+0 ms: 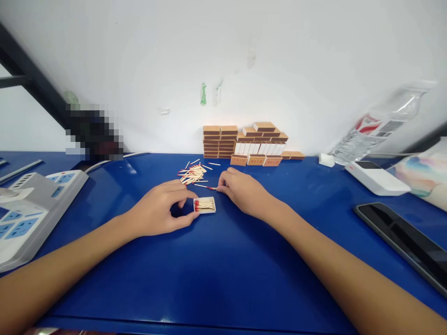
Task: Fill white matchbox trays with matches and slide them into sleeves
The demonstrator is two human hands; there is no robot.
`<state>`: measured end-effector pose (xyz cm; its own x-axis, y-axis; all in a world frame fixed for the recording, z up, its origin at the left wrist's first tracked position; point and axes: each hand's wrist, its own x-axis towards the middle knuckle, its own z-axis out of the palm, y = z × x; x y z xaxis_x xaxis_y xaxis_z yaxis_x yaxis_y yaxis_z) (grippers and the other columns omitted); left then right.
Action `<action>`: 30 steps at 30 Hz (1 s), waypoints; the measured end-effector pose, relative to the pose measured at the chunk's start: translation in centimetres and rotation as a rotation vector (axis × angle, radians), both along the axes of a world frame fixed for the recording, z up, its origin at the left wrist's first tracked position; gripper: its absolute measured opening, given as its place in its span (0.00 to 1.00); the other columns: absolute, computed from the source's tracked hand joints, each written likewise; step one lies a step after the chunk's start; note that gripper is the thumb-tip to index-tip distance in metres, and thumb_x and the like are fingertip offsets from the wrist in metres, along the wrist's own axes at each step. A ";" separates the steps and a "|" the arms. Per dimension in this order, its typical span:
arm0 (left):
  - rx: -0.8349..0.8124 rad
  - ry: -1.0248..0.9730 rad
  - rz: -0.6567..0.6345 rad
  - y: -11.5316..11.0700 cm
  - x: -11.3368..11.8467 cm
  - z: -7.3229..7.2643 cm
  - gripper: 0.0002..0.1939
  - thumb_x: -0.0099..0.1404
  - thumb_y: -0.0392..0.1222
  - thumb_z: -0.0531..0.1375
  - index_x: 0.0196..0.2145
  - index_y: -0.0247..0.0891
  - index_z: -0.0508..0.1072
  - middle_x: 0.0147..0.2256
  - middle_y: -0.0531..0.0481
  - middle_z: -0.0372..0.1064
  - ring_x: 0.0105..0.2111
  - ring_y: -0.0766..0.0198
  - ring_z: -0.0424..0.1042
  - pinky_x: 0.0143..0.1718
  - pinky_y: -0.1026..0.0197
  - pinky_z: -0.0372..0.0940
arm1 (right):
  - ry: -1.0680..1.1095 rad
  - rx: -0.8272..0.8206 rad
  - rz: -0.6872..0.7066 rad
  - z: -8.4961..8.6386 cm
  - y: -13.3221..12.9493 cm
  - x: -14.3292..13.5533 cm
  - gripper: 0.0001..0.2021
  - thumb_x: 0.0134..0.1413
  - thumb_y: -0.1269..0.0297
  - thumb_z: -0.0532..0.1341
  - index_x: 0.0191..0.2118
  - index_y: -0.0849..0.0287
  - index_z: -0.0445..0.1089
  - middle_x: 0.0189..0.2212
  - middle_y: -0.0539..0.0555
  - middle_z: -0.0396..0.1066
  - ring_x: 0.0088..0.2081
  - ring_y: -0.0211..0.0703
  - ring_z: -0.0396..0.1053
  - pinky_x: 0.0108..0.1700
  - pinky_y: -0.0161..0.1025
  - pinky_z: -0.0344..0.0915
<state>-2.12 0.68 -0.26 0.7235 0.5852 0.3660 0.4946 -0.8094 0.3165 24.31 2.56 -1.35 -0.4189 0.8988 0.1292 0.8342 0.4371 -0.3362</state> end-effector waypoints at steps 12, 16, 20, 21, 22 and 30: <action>0.015 0.015 0.025 0.1 0.0 -0.1 0.11 0.67 0.47 0.65 0.42 0.37 0.79 0.28 0.53 0.69 0.32 0.62 0.68 0.36 0.57 0.63 | -0.079 0.053 0.115 2.2 -3.4 -2.4 0.06 0.71 0.65 0.58 0.40 0.58 0.69 0.39 0.54 0.70 0.33 0.42 0.68 0.34 0.38 0.59; 0.022 0.015 0.005 0.0 0.1 -0.1 0.11 0.67 0.47 0.64 0.42 0.37 0.78 0.29 0.53 0.70 0.32 0.62 0.68 0.36 0.57 0.63 | 0.054 0.019 0.130 2.1 -3.2 -2.4 0.04 0.70 0.66 0.59 0.41 0.56 0.69 0.40 0.53 0.70 0.36 0.42 0.68 0.36 0.38 0.60; 0.020 0.016 0.006 0.0 0.1 -0.1 0.11 0.67 0.47 0.64 0.41 0.37 0.78 0.28 0.53 0.70 0.32 0.62 0.68 0.37 0.57 0.63 | 0.118 -0.005 0.126 2.1 -2.5 -1.6 0.07 0.69 0.63 0.59 0.38 0.56 0.69 0.36 0.53 0.69 0.35 0.42 0.67 0.37 0.38 0.60; 0.017 0.018 0.011 0.0 0.0 -0.1 0.11 0.67 0.47 0.64 0.41 0.37 0.78 0.28 0.53 0.70 0.32 0.62 0.68 0.37 0.57 0.63 | 0.114 -0.015 0.134 2.2 -2.5 -1.5 0.07 0.70 0.62 0.58 0.38 0.56 0.69 0.36 0.53 0.69 0.35 0.42 0.67 0.37 0.38 0.60; 0.016 0.020 0.016 0.0 0.0 -0.1 0.11 0.67 0.47 0.64 0.41 0.37 0.78 0.29 0.53 0.70 0.32 0.62 0.68 0.37 0.57 0.63 | 0.116 -0.019 0.142 2.2 -2.5 -1.4 0.07 0.70 0.62 0.58 0.38 0.56 0.69 0.36 0.53 0.69 0.35 0.42 0.67 0.37 0.38 0.61; 0.014 0.033 0.010 -0.1 0.1 -0.1 0.11 0.67 0.47 0.64 0.41 0.37 0.78 0.30 0.52 0.72 0.32 0.62 0.69 0.36 0.57 0.62 | 0.039 -0.039 0.165 2.9 -3.2 -1.8 0.10 0.71 0.59 0.58 0.38 0.56 0.71 0.39 0.54 0.70 0.35 0.42 0.68 0.37 0.39 0.62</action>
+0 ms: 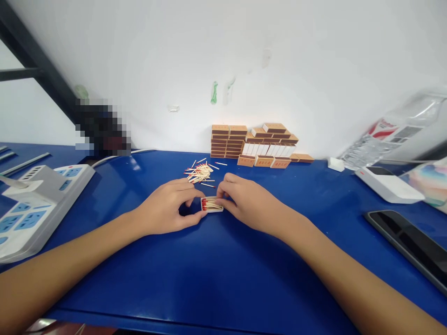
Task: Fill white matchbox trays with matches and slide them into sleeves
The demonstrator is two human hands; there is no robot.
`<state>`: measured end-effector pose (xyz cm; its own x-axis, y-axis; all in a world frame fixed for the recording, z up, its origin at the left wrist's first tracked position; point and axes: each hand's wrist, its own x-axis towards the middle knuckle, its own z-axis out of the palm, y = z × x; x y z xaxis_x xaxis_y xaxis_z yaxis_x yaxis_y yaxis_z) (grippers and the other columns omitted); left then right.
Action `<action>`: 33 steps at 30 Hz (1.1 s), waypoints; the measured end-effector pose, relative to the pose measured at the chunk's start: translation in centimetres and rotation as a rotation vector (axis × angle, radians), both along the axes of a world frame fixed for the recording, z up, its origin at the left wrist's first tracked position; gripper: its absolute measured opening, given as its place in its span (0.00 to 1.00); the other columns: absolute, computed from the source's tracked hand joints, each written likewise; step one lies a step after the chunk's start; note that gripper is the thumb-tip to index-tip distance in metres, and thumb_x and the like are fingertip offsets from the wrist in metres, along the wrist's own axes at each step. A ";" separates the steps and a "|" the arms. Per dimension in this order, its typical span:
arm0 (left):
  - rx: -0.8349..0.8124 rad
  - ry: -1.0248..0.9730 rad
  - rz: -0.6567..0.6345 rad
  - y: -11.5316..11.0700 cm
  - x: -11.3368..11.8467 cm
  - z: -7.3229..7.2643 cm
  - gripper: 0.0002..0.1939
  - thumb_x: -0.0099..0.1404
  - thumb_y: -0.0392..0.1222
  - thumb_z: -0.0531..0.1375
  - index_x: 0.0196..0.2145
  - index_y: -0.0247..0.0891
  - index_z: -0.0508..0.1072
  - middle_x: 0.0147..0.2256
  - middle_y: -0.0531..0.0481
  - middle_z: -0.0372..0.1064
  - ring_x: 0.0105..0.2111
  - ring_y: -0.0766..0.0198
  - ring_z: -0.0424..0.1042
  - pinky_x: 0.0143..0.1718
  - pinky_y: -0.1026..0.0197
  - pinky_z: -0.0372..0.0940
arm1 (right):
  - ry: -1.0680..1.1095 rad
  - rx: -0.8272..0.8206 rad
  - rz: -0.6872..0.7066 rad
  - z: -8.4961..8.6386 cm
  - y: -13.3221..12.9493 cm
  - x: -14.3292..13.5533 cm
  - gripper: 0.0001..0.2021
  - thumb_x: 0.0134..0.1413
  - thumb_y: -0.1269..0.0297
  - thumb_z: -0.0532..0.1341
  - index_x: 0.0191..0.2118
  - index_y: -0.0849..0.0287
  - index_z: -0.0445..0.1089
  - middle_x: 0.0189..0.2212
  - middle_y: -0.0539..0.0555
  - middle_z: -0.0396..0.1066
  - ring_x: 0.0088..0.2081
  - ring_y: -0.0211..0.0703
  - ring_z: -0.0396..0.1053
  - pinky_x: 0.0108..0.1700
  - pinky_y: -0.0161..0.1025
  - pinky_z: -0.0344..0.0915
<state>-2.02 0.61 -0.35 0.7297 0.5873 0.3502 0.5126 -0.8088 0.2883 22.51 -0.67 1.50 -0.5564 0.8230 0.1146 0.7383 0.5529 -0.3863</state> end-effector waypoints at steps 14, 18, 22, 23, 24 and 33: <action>0.074 0.024 -0.051 -0.8 0.2 0.1 0.12 0.68 0.48 0.62 0.41 0.37 0.78 0.31 0.50 0.72 0.33 0.60 0.70 0.40 0.55 0.65 | 0.090 0.093 -0.055 -0.5 2.0 -0.5 0.07 0.68 0.63 0.59 0.37 0.57 0.71 0.35 0.53 0.70 0.34 0.41 0.67 0.37 0.39 0.60; 0.099 0.030 -0.109 -1.3 0.4 0.1 0.12 0.68 0.48 0.62 0.42 0.36 0.78 0.32 0.49 0.73 0.33 0.59 0.70 0.40 0.55 0.65 | 0.013 0.075 -0.075 -0.9 4.9 -1.2 0.07 0.63 0.60 0.64 0.39 0.57 0.72 0.37 0.54 0.72 0.36 0.43 0.67 0.37 0.39 0.60; 0.075 0.013 -0.093 -0.9 0.2 -0.2 0.12 0.68 0.47 0.63 0.41 0.36 0.78 0.32 0.50 0.73 0.33 0.60 0.70 0.41 0.55 0.66 | -0.048 0.038 -0.057 -1.1 6.2 -2.0 0.07 0.64 0.60 0.63 0.37 0.58 0.71 0.37 0.55 0.72 0.37 0.45 0.68 0.37 0.40 0.61; 0.073 0.008 -0.091 -0.8 0.2 -0.2 0.12 0.67 0.47 0.64 0.41 0.36 0.78 0.31 0.50 0.72 0.33 0.60 0.70 0.41 0.55 0.66 | -0.066 0.029 -0.059 -1.1 6.2 -2.0 0.07 0.65 0.62 0.62 0.36 0.58 0.70 0.36 0.55 0.72 0.37 0.45 0.68 0.37 0.40 0.60; 0.073 0.006 -0.092 -0.7 0.2 -0.3 0.12 0.67 0.48 0.64 0.41 0.36 0.78 0.31 0.50 0.72 0.32 0.60 0.70 0.41 0.55 0.66 | -0.086 0.018 -0.061 -1.0 6.1 -2.0 0.07 0.66 0.63 0.61 0.35 0.57 0.70 0.35 0.55 0.72 0.36 0.44 0.68 0.36 0.40 0.60; 0.058 0.013 -0.104 -0.9 0.2 -0.3 0.13 0.68 0.49 0.63 0.43 0.37 0.78 0.31 0.50 0.71 0.32 0.61 0.70 0.39 0.56 0.66 | -0.141 -0.053 -0.034 -0.4 3.5 2.9 0.10 0.68 0.59 0.57 0.35 0.56 0.70 0.35 0.54 0.73 0.34 0.44 0.68 0.36 0.41 0.62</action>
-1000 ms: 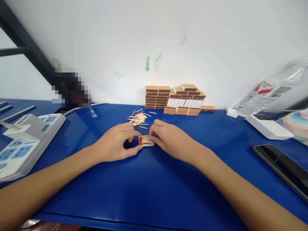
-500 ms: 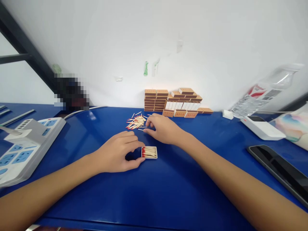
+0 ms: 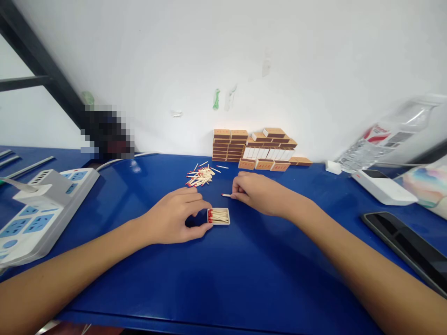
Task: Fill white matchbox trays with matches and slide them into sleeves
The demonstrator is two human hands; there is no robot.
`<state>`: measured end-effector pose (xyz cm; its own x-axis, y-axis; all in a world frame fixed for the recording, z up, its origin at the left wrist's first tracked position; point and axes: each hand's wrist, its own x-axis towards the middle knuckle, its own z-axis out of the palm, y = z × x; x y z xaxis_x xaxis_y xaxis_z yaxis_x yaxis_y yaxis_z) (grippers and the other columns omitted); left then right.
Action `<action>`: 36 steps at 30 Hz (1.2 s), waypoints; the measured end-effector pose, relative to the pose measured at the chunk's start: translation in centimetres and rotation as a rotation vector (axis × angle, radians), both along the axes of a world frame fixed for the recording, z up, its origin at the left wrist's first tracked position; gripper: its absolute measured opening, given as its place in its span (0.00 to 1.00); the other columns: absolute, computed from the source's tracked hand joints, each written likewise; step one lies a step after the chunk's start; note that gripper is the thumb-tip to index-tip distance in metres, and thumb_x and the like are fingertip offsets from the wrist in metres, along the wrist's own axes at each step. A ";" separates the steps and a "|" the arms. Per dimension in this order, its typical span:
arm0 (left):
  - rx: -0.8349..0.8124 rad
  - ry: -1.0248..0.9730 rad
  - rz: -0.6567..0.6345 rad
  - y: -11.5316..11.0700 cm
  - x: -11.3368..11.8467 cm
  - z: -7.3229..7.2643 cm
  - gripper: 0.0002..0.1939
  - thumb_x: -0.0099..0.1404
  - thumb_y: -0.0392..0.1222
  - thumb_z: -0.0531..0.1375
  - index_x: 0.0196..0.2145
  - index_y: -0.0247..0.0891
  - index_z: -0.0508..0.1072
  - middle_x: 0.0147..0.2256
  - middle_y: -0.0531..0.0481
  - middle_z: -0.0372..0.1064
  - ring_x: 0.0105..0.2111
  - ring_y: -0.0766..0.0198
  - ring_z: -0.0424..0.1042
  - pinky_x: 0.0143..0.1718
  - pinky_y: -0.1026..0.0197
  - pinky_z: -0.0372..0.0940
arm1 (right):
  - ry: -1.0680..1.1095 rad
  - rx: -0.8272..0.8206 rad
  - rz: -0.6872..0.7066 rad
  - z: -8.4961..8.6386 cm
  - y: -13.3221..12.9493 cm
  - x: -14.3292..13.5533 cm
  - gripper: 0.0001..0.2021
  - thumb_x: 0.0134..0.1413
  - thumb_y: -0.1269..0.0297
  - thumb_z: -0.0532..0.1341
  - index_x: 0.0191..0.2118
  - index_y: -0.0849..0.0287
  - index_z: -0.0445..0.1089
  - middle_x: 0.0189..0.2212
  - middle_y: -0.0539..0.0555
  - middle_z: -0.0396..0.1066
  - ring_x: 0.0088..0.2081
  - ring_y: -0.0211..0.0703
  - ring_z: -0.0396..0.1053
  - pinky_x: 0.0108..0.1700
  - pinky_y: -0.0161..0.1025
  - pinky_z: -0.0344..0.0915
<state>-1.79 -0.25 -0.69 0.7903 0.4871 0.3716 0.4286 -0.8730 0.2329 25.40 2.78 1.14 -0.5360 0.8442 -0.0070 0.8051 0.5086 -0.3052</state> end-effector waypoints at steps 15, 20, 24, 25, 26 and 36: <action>-0.058 0.011 0.046 0.3 0.1 0.0 0.13 0.69 0.48 0.63 0.45 0.37 0.79 0.29 0.52 0.69 0.32 0.61 0.69 0.41 0.55 0.65 | 0.165 0.060 -0.030 -1.3 -1.6 -0.5 0.10 0.70 0.60 0.58 0.36 0.56 0.69 0.37 0.54 0.69 0.35 0.42 0.67 0.39 0.40 0.63; -0.041 0.015 0.051 0.3 0.1 0.1 0.13 0.69 0.48 0.63 0.44 0.36 0.79 0.29 0.52 0.69 0.31 0.61 0.69 0.40 0.55 0.65 | 0.183 0.120 -0.052 -0.7 -2.1 -0.3 0.09 0.70 0.61 0.57 0.39 0.56 0.69 0.38 0.56 0.73 0.39 0.45 0.70 0.41 0.40 0.65; -0.035 0.000 0.037 0.2 0.1 0.1 0.13 0.69 0.48 0.63 0.44 0.36 0.79 0.29 0.52 0.69 0.31 0.62 0.69 0.40 0.55 0.65 | 0.235 0.168 -0.106 0.0 -2.8 0.0 0.07 0.69 0.62 0.57 0.43 0.56 0.71 0.40 0.55 0.77 0.39 0.46 0.73 0.41 0.41 0.67; -0.034 -0.003 0.036 0.2 0.1 0.0 0.14 0.69 0.48 0.63 0.44 0.36 0.79 0.29 0.52 0.69 0.32 0.62 0.69 0.40 0.55 0.65 | 0.247 0.189 -0.093 0.1 -2.9 0.1 0.09 0.70 0.63 0.56 0.47 0.56 0.72 0.42 0.56 0.77 0.40 0.47 0.74 0.42 0.42 0.68; -0.033 -0.003 0.036 0.2 0.1 0.0 0.14 0.69 0.48 0.63 0.44 0.36 0.79 0.29 0.53 0.69 0.32 0.62 0.69 0.41 0.55 0.65 | 0.257 0.211 -0.071 0.1 -3.0 0.1 0.11 0.70 0.63 0.55 0.52 0.55 0.72 0.44 0.56 0.77 0.42 0.47 0.74 0.44 0.43 0.68; -0.046 0.012 0.042 0.4 -0.1 0.0 0.14 0.69 0.48 0.63 0.45 0.37 0.79 0.29 0.53 0.69 0.31 0.62 0.69 0.40 0.56 0.64 | 0.533 -0.055 -0.285 -0.3 -2.4 0.0 0.12 0.61 0.52 0.66 0.37 0.56 0.80 0.30 0.53 0.78 0.29 0.42 0.68 0.31 0.40 0.62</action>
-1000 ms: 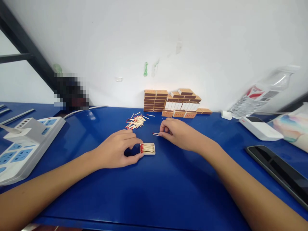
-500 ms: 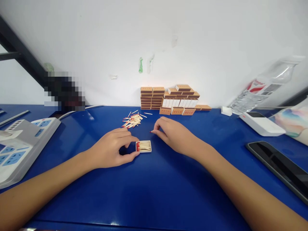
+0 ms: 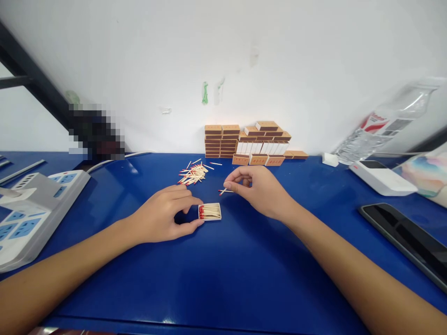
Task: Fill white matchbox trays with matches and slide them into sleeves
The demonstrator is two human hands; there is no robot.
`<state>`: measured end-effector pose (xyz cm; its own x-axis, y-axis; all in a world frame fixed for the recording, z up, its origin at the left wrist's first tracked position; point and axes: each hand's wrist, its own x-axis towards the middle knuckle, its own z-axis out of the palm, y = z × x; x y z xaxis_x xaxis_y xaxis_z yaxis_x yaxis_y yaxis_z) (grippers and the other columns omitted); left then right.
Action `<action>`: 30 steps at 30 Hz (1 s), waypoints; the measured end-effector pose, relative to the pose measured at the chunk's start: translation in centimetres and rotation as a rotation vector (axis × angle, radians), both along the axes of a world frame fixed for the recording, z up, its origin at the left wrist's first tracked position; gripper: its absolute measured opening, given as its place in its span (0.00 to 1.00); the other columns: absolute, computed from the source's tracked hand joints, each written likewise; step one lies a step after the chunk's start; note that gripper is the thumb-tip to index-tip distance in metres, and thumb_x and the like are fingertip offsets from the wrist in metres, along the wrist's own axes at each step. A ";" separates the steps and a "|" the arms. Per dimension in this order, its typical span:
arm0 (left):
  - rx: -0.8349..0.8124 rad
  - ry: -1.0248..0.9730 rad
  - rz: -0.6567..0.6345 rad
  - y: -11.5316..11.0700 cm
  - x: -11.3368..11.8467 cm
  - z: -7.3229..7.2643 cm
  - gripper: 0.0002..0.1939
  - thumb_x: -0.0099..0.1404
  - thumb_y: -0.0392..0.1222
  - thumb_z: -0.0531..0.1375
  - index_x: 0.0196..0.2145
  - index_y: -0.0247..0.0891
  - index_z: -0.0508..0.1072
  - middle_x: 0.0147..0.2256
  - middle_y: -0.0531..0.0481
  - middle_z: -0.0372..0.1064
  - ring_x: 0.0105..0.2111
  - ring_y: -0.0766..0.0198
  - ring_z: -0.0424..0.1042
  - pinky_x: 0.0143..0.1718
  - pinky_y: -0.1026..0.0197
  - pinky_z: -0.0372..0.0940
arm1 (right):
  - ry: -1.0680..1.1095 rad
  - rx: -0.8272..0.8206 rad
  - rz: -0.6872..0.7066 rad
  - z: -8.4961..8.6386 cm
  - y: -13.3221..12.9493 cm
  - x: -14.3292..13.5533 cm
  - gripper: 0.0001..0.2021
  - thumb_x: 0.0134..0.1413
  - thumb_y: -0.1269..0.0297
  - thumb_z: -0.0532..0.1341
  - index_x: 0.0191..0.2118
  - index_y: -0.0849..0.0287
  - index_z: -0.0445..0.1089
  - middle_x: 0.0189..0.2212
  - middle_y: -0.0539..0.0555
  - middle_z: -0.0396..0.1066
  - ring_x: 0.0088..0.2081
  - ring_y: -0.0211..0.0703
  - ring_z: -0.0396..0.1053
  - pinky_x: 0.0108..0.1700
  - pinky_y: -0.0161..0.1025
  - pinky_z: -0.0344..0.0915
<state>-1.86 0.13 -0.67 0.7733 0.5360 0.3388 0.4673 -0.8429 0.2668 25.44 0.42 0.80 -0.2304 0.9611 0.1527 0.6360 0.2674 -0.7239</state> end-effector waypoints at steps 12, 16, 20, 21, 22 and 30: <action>-0.001 -0.006 -0.010 -0.1 0.0 0.0 0.14 0.70 0.49 0.63 0.46 0.37 0.79 0.29 0.52 0.69 0.32 0.62 0.69 0.40 0.56 0.65 | -0.209 0.009 0.000 -1.7 0.6 0.5 0.09 0.59 0.55 0.66 0.34 0.54 0.79 0.29 0.50 0.72 0.29 0.40 0.63 0.31 0.39 0.58; 0.008 -0.012 -0.010 -0.1 0.0 0.0 0.14 0.69 0.48 0.63 0.46 0.37 0.79 0.29 0.52 0.69 0.32 0.62 0.69 0.40 0.56 0.65 | -0.237 0.011 0.020 -1.8 0.7 0.5 0.10 0.61 0.54 0.65 0.35 0.54 0.78 0.31 0.52 0.71 0.30 0.41 0.64 0.33 0.39 0.58; 0.003 -0.012 -0.006 0.0 0.0 0.1 0.14 0.69 0.48 0.64 0.46 0.37 0.79 0.30 0.53 0.69 0.31 0.63 0.69 0.40 0.56 0.65 | -0.256 0.012 0.054 -1.8 0.7 0.8 0.13 0.63 0.51 0.62 0.35 0.56 0.75 0.33 0.53 0.72 0.31 0.42 0.65 0.33 0.40 0.59; 0.001 -0.010 -0.005 0.0 0.0 0.1 0.14 0.69 0.48 0.64 0.46 0.37 0.78 0.30 0.53 0.70 0.31 0.62 0.69 0.40 0.56 0.65 | -0.263 0.019 0.062 -1.8 0.8 0.9 0.13 0.64 0.51 0.61 0.35 0.56 0.74 0.33 0.53 0.72 0.31 0.42 0.65 0.33 0.40 0.60; 0.001 -0.007 -0.005 0.0 0.0 0.1 0.14 0.69 0.48 0.63 0.46 0.37 0.78 0.30 0.53 0.70 0.31 0.62 0.69 0.40 0.56 0.65 | -0.272 0.029 0.068 -1.8 0.8 1.1 0.13 0.65 0.52 0.61 0.35 0.55 0.74 0.34 0.53 0.72 0.32 0.42 0.66 0.34 0.40 0.60; 0.000 0.003 -0.007 -0.2 0.1 0.1 0.14 0.69 0.49 0.64 0.46 0.37 0.79 0.30 0.52 0.70 0.32 0.62 0.69 0.40 0.56 0.65 | -0.289 0.084 0.086 -2.2 1.1 1.2 0.12 0.67 0.53 0.60 0.35 0.55 0.71 0.34 0.53 0.70 0.32 0.42 0.66 0.35 0.40 0.60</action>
<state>-1.78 -0.02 -0.60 0.7777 0.5309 0.3366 0.4625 -0.8459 0.2657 26.62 1.51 -1.45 -0.3560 0.9228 0.1472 0.7846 0.3808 -0.4893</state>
